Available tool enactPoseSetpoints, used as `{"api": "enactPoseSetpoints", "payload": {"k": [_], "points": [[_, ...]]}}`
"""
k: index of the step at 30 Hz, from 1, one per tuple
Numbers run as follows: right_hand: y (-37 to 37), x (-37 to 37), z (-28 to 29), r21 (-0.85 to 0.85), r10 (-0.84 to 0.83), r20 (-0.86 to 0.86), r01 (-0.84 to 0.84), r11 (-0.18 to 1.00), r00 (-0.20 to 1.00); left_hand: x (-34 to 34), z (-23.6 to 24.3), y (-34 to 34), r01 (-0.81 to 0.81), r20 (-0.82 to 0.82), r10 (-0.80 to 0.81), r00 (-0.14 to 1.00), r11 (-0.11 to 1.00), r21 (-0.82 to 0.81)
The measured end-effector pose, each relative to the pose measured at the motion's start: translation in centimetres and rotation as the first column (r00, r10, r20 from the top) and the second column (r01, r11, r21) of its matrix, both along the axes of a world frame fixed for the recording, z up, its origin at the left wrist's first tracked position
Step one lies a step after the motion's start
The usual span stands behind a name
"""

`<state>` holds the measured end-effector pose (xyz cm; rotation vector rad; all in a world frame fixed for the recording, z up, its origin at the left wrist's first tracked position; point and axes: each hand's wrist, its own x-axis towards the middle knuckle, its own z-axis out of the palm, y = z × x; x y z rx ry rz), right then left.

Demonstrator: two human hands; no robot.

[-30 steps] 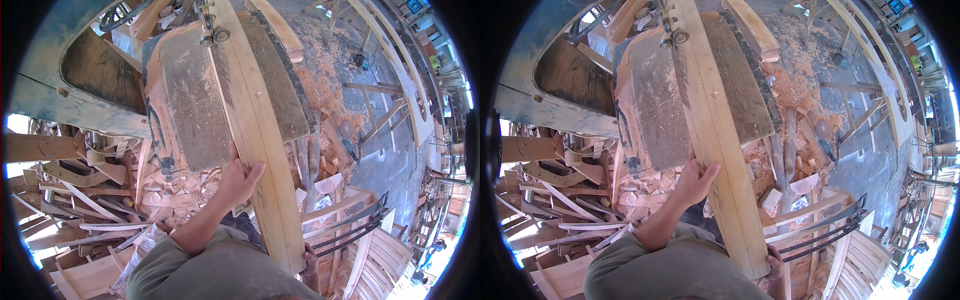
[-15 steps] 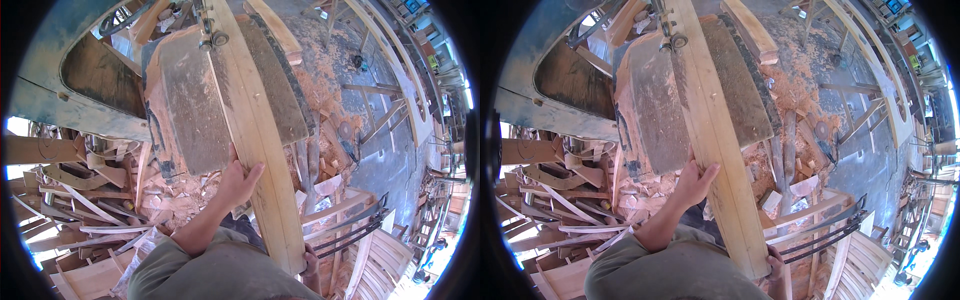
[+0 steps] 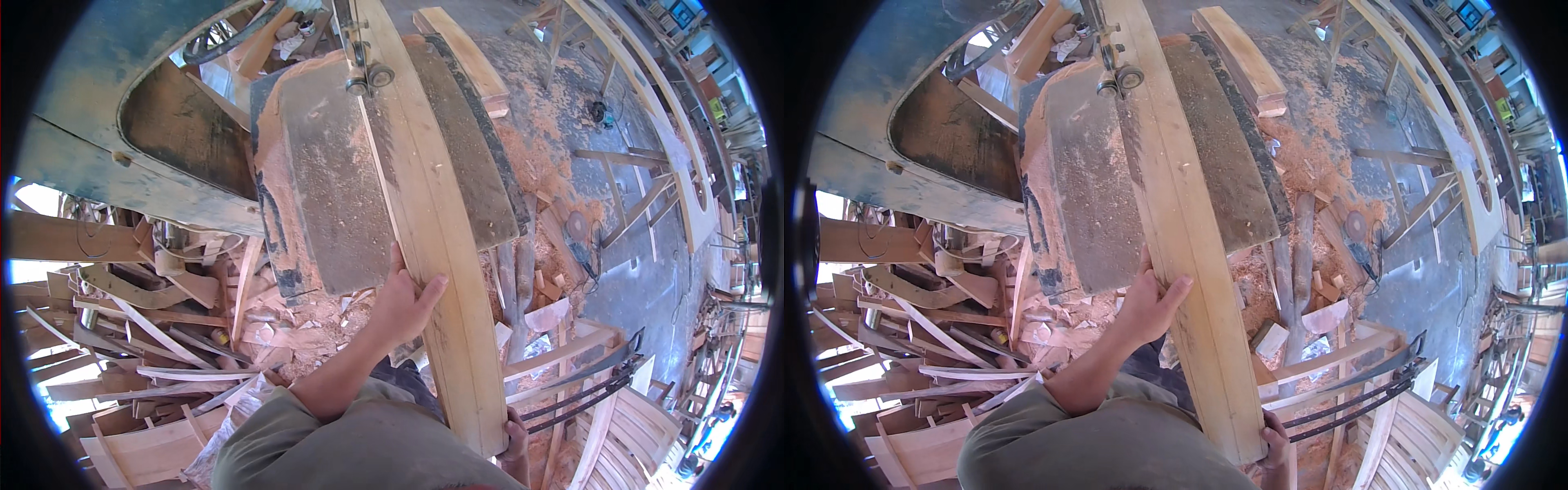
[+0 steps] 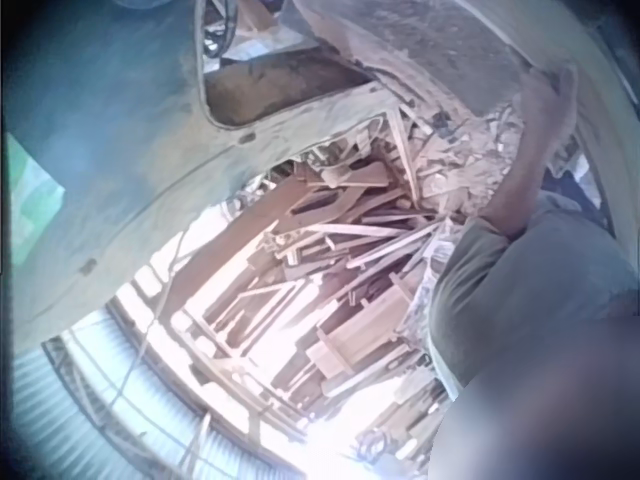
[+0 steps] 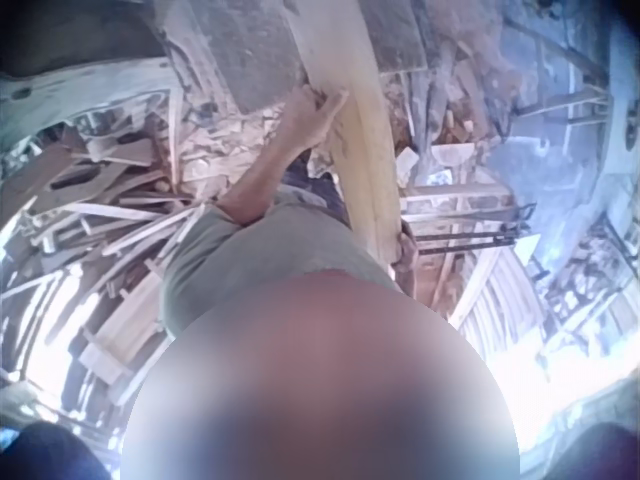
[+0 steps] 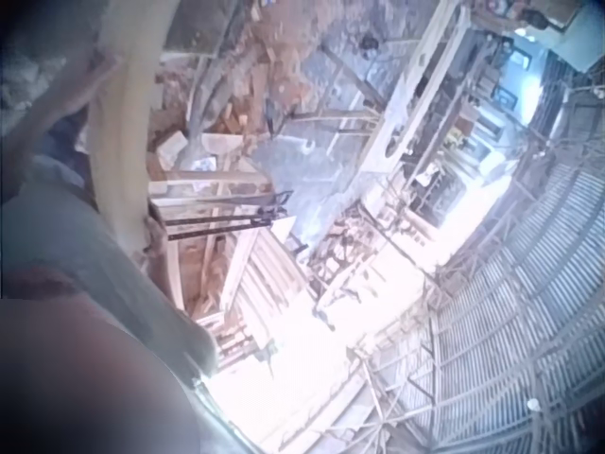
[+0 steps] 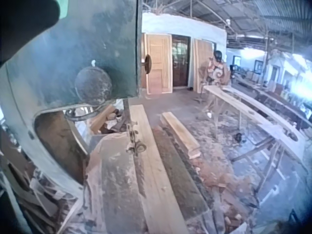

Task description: Operating a large green bandsaw to cut a curved piece of wood.

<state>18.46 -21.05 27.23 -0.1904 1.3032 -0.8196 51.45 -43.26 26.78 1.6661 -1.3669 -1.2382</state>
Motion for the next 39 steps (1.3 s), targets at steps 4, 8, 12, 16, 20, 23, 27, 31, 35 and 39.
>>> {"api": "enactPoseSetpoints", "payload": {"k": [4,8,12,16,20,23,27,31,35,39], "points": [[-0.4,0.3,0.2,-0.015,0.012,-0.015,-0.012,1.000,1.000,-0.2,0.5,-0.3,-0.012,0.033,0.013,0.999,0.999,-0.030],[-0.3,0.1,0.1,-0.025,0.025,-0.005,-0.025,0.999,1.000,0.0,1.0,-0.4,0.036,0.027,-0.034,0.999,0.998,-0.049],[-0.5,0.1,0.0,-0.035,0.020,0.008,-0.020,0.999,1.000,-0.3,0.8,-0.3,-0.026,-0.045,0.023,0.999,0.997,-0.071],[-0.7,0.2,0.2,-0.047,0.025,0.002,-0.025,0.999,1.000,-0.2,0.7,-0.4,-0.027,-0.017,0.027,0.999,0.999,-0.044],[-0.7,0.0,0.0,-0.038,0.030,-0.015,-0.031,0.999,0.999,-0.1,1.0,-0.8,0.003,-0.041,-0.004,0.999,0.999,-0.036],[-1.2,0.5,0.5,-0.037,0.019,-0.002,-0.019,0.999,1.000,-0.2,0.4,-0.6,-0.042,-0.071,0.040,0.997,0.999,-0.024],[-1.5,0.4,0.7,-0.038,0.025,-0.001,-0.025,0.999,1.000,-0.4,0.5,-0.8,-0.076,-0.088,0.078,0.993,0.997,0.023],[-1.6,0.5,0.7,-0.027,0.011,0.001,-0.011,1.000,1.000,-0.4,0.1,-0.9,-0.080,-0.082,0.080,0.993,0.997,0.002],[-1.8,0.6,0.7,-0.018,0.013,0.012,-0.012,1.000,1.000,-0.3,-0.3,-0.8,-0.079,-0.052,0.079,0.996,0.997,-0.003],[-1.7,0.1,0.1,-0.014,0.023,0.005,-0.023,1.000,1.000,-0.2,0.3,-1.1,-0.083,-0.098,0.085,0.992,0.996,0.031]]}}
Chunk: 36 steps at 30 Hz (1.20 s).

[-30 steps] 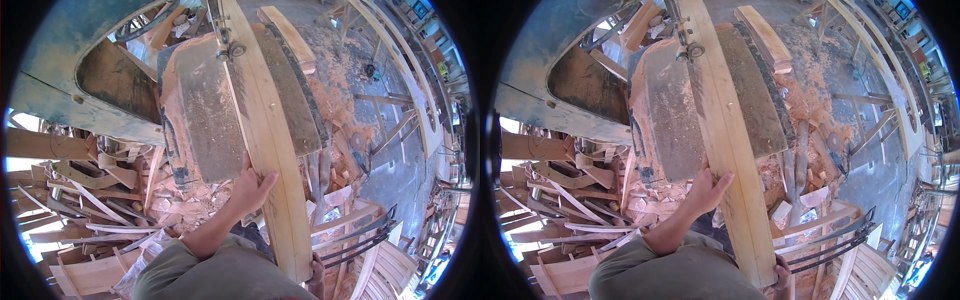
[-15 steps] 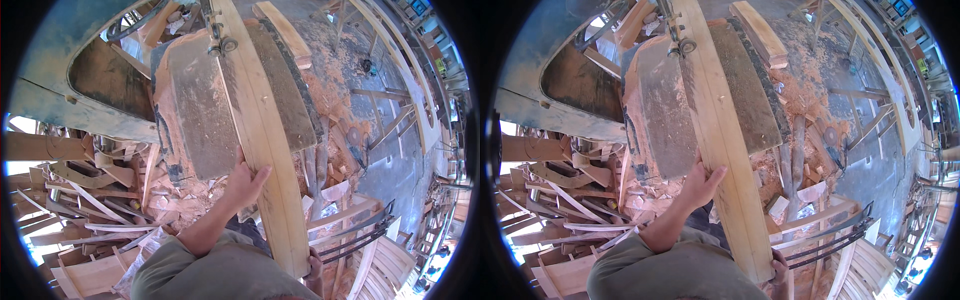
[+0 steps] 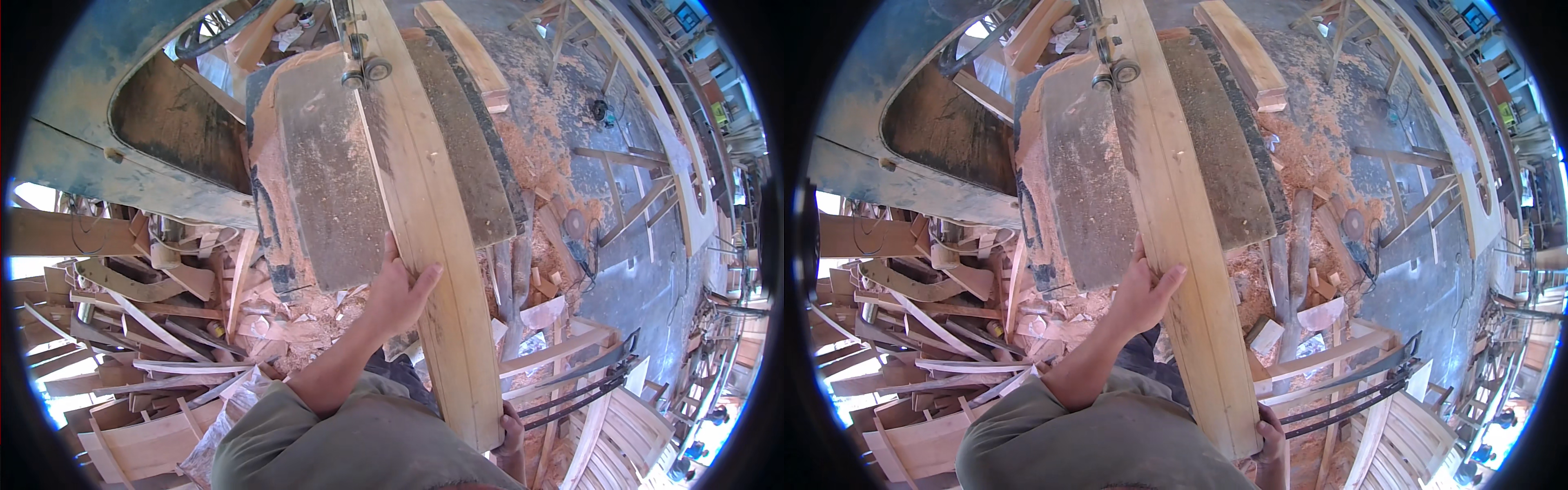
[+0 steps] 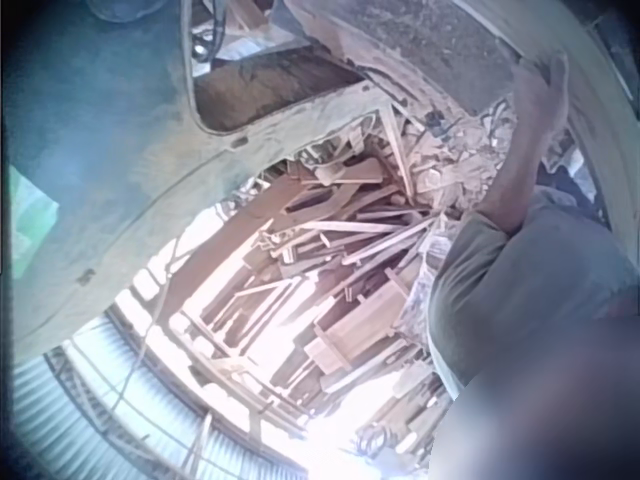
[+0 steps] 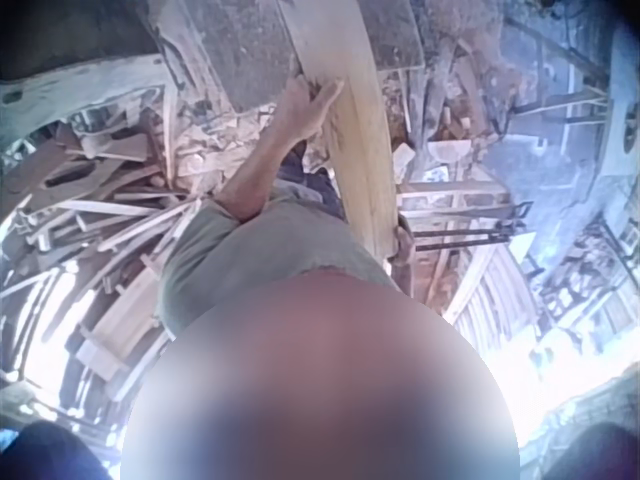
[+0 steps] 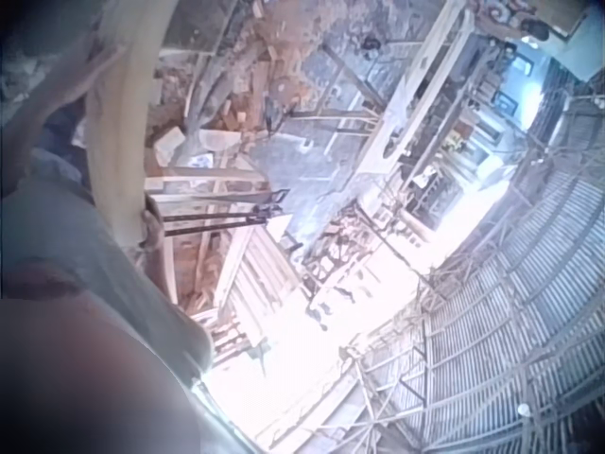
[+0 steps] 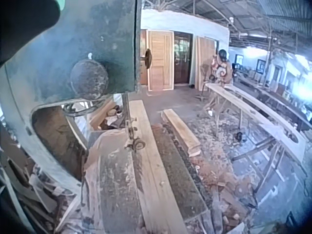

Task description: Operating a large green bandsaw to cut a curved piece of wood.

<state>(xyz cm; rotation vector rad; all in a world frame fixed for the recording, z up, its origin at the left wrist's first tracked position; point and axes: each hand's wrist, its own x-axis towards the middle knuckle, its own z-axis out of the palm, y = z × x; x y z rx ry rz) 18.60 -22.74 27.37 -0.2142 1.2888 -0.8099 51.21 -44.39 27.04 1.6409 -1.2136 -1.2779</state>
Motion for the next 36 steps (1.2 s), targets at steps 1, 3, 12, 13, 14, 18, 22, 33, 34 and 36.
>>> {"api": "enactPoseSetpoints", "payload": {"k": [1,3,12,13,14,18,22,33,34,36], "points": [[0.0,0.0,0.0,-0.005,0.003,-0.003,-0.003,1.000,1.000,0.0,0.0,-0.1,0.001,-0.001,-0.001,1.000,1.000,0.000],[-0.2,0.2,0.1,-0.010,0.005,-0.006,-0.005,1.000,1.000,0.0,-0.1,-0.2,-0.004,0.024,0.005,1.000,0.999,-0.034],[-1.1,0.9,1.0,-0.017,0.005,-0.038,-0.005,1.000,0.999,0.3,0.5,-0.6,0.042,0.103,-0.034,0.994,0.996,-0.079],[-1.1,0.8,0.9,-0.010,0.002,-0.035,-0.002,1.000,0.999,0.3,0.4,-0.7,0.041,0.102,-0.032,0.994,0.996,-0.080],[-1.0,0.7,0.8,-0.003,-0.001,-0.033,0.001,1.000,0.999,0.2,0.4,-0.7,0.032,0.094,-0.024,0.995,0.996,-0.082],[-0.7,-0.1,0.3,-0.016,0.021,0.045,-0.020,1.000,0.999,0.4,0.2,-0.9,0.048,0.123,-0.035,0.992,0.994,-0.101],[-0.8,0.0,0.1,-0.008,0.019,0.049,-0.018,1.000,0.999,0.5,0.6,-1.0,0.027,0.066,-0.022,0.998,0.996,-0.081],[-0.9,0.1,-0.2,0.010,-0.003,0.041,0.003,1.000,0.999,0.7,0.1,-1.4,0.035,0.084,-0.029,0.996,0.997,-0.067],[-1.0,0.3,0.0,0.009,-0.006,0.038,0.005,1.000,0.999,0.8,0.0,-1.4,0.034,0.084,-0.029,0.996,0.997,-0.068],[-1.1,0.3,0.0,0.006,-0.008,0.032,0.008,1.000,0.999,0.7,-0.1,-1.4,0.019,0.105,-0.009,0.994,0.996,-0.091]]}}
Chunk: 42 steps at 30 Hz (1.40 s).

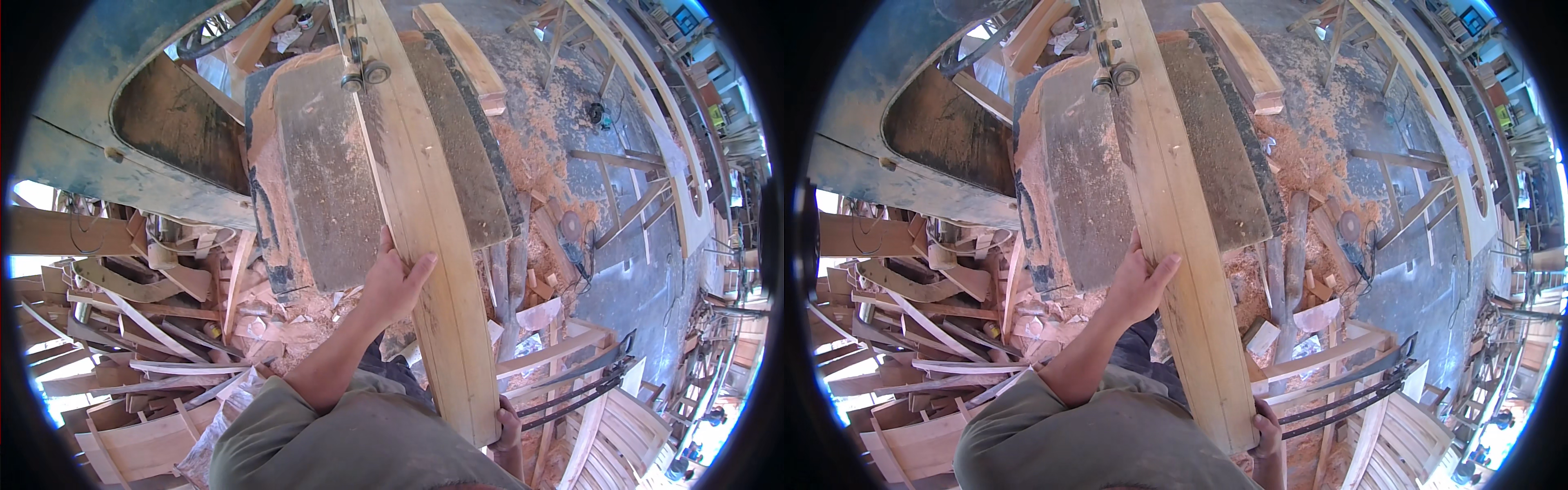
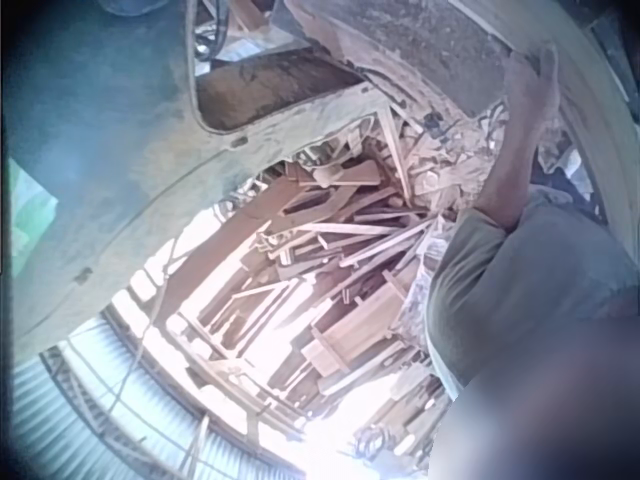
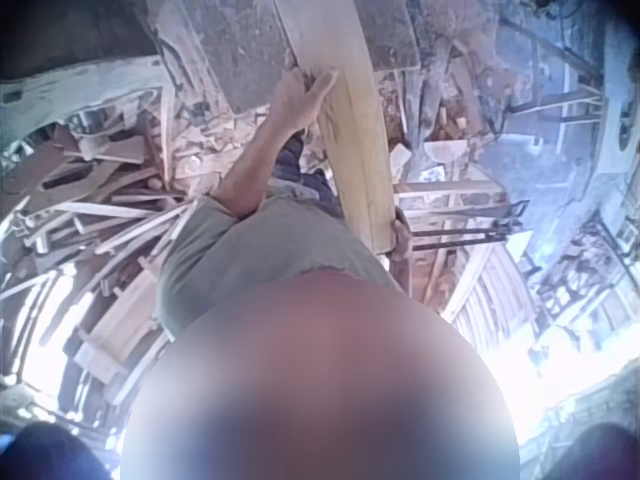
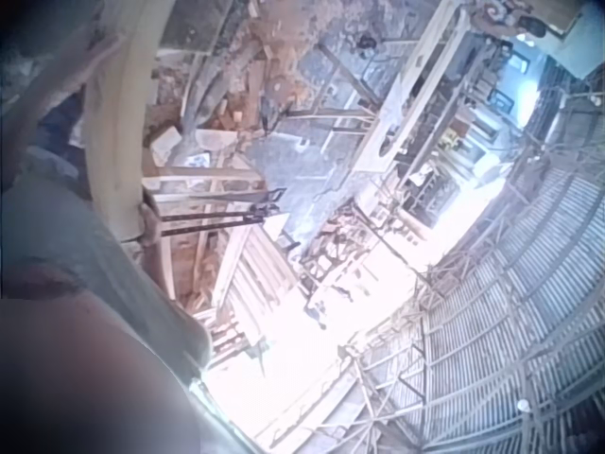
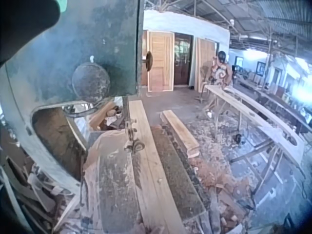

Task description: Operating a large green bandsaw to cut a curved piece of wood.

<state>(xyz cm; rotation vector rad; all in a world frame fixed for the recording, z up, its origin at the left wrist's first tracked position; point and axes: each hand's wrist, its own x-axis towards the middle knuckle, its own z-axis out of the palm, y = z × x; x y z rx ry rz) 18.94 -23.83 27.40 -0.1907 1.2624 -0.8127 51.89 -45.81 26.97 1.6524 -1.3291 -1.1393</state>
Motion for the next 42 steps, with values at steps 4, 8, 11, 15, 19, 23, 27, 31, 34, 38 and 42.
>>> {"api": "enactPoseSetpoints", "payload": {"k": [4,8,11,15,19,23,27,31,34,38,42], "points": [[-0.4,0.2,0.1,-0.014,0.008,0.011,-0.008,1.000,1.000,0.2,0.0,-0.2,0.014,0.018,-0.015,1.000,0.999,0.038],[-0.4,0.1,-0.2,-0.016,0.031,0.007,-0.030,0.999,1.000,0.5,0.6,-0.4,0.030,0.019,-0.031,0.999,0.999,0.034],[-0.6,0.5,-0.1,-0.031,0.026,-0.032,-0.027,0.999,0.999,0.3,0.5,-0.5,0.009,-0.005,-0.009,1.000,0.999,0.037],[-0.7,0.4,-0.2,-0.008,0.029,-0.030,-0.030,1.000,0.999,0.6,0.9,-0.6,0.017,-0.014,-0.017,1.000,0.999,0.034],[-1.2,0.9,0.5,-0.009,0.034,0.027,-0.034,0.999,0.999,0.5,0.2,-0.7,-0.011,-0.027,0.012,1.000,1.000,0.008],[-1.2,0.8,0.5,0.005,0.037,0.029,-0.037,0.999,0.999,0.5,-0.1,-0.6,0.001,0.009,-0.001,1.000,1.000,0.012],[-1.3,1.0,0.4,-0.011,0.032,0.032,-0.031,0.999,0.999,0.4,0.3,-0.8,-0.028,-0.023,0.028,0.999,0.999,0.021],[-1.6,1.4,0.5,-0.040,0.052,-0.028,-0.053,0.998,0.998,0.6,0.5,-1.0,-0.028,-0.005,0.028,1.000,0.999,0.033],[-1.7,1.4,0.4,-0.055,0.067,-0.024,-0.068,0.996,0.997,0.7,0.6,-1.2,-0.007,-0.032,0.011,0.999,0.992,0.122],[-1.6,1.1,0.3,-0.046,0.051,0.058,-0.048,0.998,0.997,0.8,0.3,-1.2,-0.007,0.035,0.007,0.999,1.000,-0.001],[-1.7,1.3,0.3,-0.048,0.036,0.048,-0.034,0.998,0.998,1.1,0.0,-1.4,-0.001,-0.020,0.001,1.000,1.000,0.031]]}}
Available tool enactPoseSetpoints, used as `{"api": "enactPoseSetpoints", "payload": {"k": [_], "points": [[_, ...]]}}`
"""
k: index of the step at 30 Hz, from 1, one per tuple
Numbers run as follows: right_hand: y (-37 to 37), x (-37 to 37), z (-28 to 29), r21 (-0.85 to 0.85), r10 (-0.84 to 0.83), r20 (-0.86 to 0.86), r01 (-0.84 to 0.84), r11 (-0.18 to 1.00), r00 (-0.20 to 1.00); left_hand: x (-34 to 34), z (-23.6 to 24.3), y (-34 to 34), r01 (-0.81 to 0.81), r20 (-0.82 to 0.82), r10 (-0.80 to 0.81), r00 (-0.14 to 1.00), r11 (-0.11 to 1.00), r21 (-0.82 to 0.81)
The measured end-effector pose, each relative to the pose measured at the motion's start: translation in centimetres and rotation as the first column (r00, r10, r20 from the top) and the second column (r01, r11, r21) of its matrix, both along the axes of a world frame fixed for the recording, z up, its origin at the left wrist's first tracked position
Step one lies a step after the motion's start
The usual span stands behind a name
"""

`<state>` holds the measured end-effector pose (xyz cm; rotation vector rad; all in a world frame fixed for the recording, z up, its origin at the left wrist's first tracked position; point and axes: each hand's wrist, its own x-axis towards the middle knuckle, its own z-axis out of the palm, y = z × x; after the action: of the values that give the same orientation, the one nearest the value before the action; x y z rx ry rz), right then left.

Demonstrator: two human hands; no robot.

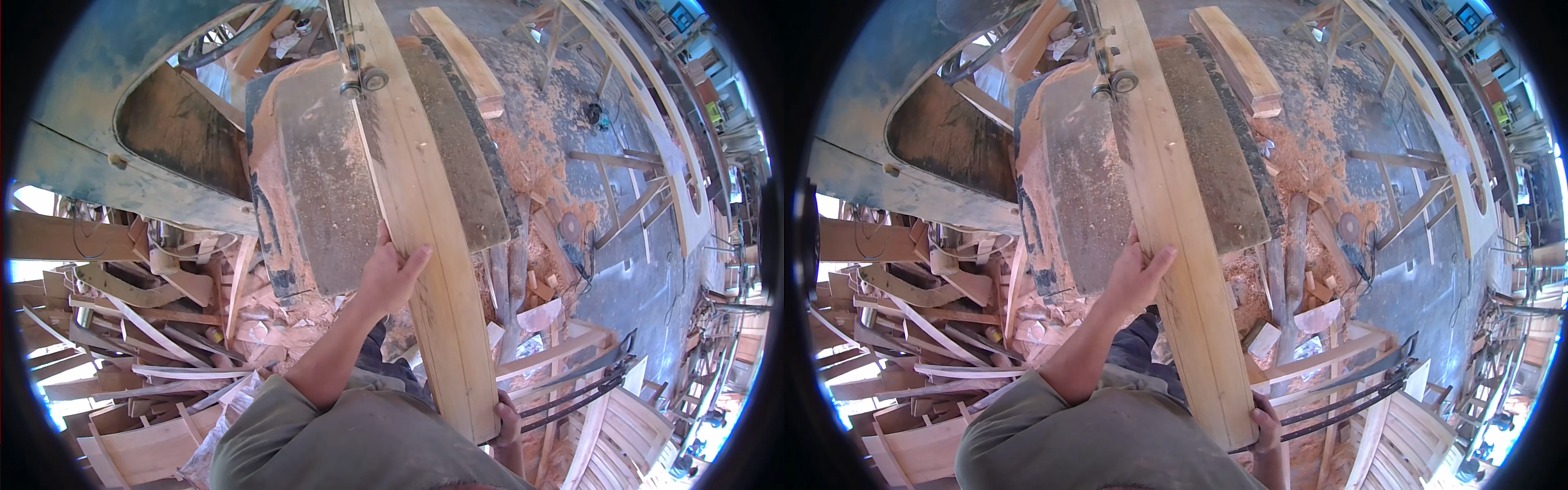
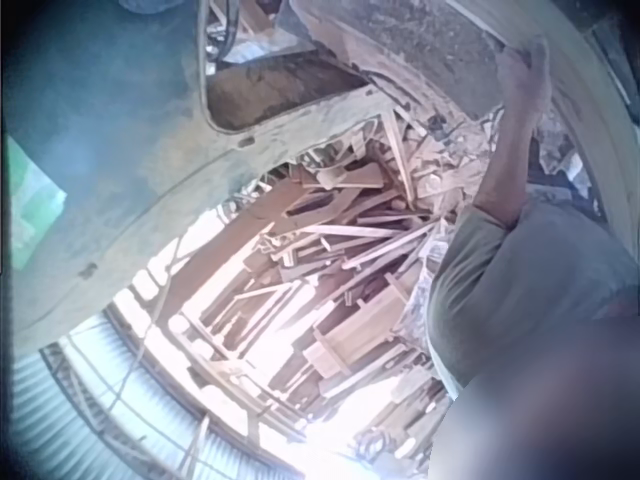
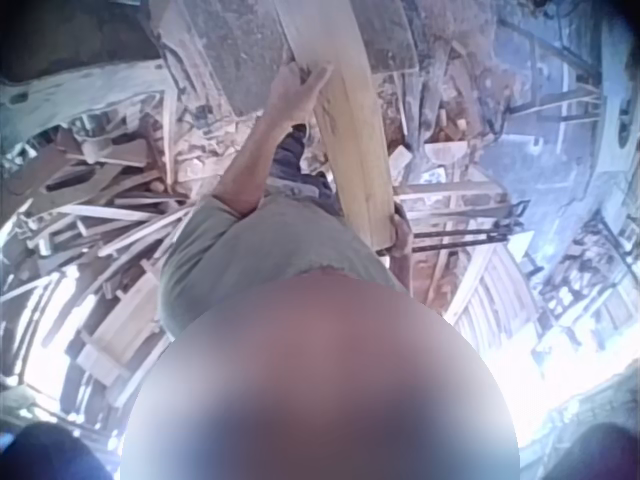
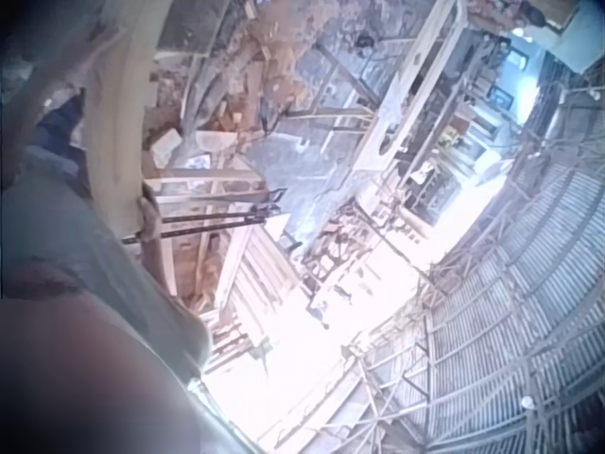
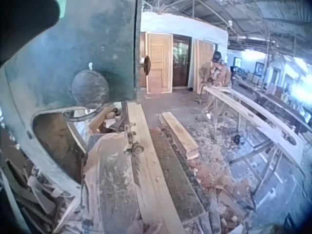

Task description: Operating a large green bandsaw to cut a curved piece of wood.

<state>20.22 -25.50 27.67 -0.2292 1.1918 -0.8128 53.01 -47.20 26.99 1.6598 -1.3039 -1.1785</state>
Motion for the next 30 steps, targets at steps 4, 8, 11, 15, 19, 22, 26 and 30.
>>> {"api": "enactPoseSetpoints", "payload": {"k": [4,8,11,15,19,22,26,30], "points": [[0.1,0.0,-0.1,-0.006,0.005,-0.013,-0.005,1.000,1.000,0.3,-0.7,0.0,0.005,-0.011,-0.004,1.000,0.999,0.033],[-0.1,0.7,0.0,-0.013,0.008,-0.096,-0.009,1.000,0.995,0.4,-1.8,0.0,-0.037,-0.047,0.038,0.998,0.999,0.003],[-0.1,0.9,0.1,0.004,0.008,-0.117,-0.007,1.000,0.993,0.5,-2.0,0.1,-0.049,-0.107,0.051,0.993,0.998,0.026],[0.1,0.6,-0.4,0.011,0.012,-0.119,-0.011,1.000,0.993,0.5,-1.8,0.1,-0.064,-0.135,0.070,0.988,0.997,0.050],[0.1,0.1,-0.8,0.011,0.004,-0.076,-0.003,1.000,0.997,0.1,-1.2,1.8,0.023,-0.203,0.000,0.979,0.993,0.113],[-0.1,0.1,-0.6,0.024,-0.004,-0.020,0.005,1.000,1.000,-1.0,0.6,4.3,0.140,0.107,-0.142,0.984,0.990,0.021],[-0.4,0.5,-0.3,0.049,-0.023,0.003,0.022,0.999,1.000,-1.7,1.2,4.7,0.177,0.231,-0.196,0.953,0.979,0.099],[-0.4,0.3,-0.7,0.039,-0.019,0.012,0.018,0.999,1.000,-1.4,0.4,4.4,0.180,0.198,-0.188,0.962,0.982,0.058]]}}
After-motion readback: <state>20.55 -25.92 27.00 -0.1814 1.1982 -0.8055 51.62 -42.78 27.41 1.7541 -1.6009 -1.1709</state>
